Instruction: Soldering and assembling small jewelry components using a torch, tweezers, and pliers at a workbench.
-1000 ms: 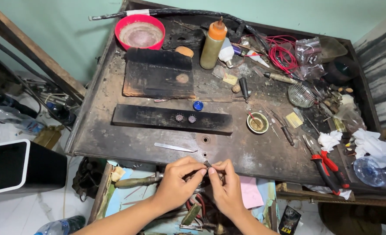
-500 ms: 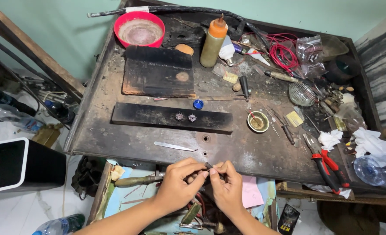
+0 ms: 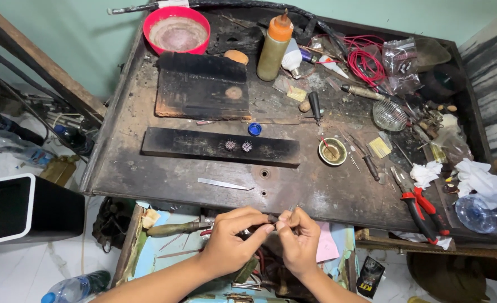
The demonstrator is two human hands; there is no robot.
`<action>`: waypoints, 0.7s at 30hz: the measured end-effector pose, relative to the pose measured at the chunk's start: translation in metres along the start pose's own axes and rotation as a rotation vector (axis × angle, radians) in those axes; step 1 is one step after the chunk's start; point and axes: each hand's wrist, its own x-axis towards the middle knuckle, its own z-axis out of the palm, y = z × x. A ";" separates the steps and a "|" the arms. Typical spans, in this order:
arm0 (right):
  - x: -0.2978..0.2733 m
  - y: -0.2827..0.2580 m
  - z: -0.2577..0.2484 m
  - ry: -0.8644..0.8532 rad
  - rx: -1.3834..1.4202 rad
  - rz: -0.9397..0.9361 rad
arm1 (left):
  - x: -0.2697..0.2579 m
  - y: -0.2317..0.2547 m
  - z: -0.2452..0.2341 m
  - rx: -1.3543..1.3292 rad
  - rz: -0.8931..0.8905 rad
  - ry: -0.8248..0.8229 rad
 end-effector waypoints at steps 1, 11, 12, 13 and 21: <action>0.000 -0.001 0.000 -0.006 0.027 -0.006 | 0.000 0.001 0.000 -0.003 0.019 0.001; -0.001 -0.008 -0.005 -0.115 0.199 -0.011 | 0.001 0.008 -0.002 -0.006 0.242 -0.014; -0.001 -0.009 -0.006 -0.132 0.209 0.004 | 0.001 0.008 -0.002 0.007 0.256 -0.019; -0.001 -0.009 -0.007 -0.149 0.219 0.019 | 0.002 0.008 -0.003 0.020 0.270 -0.024; 0.002 -0.014 -0.011 -0.286 0.342 0.098 | 0.004 0.018 -0.004 0.033 0.380 -0.032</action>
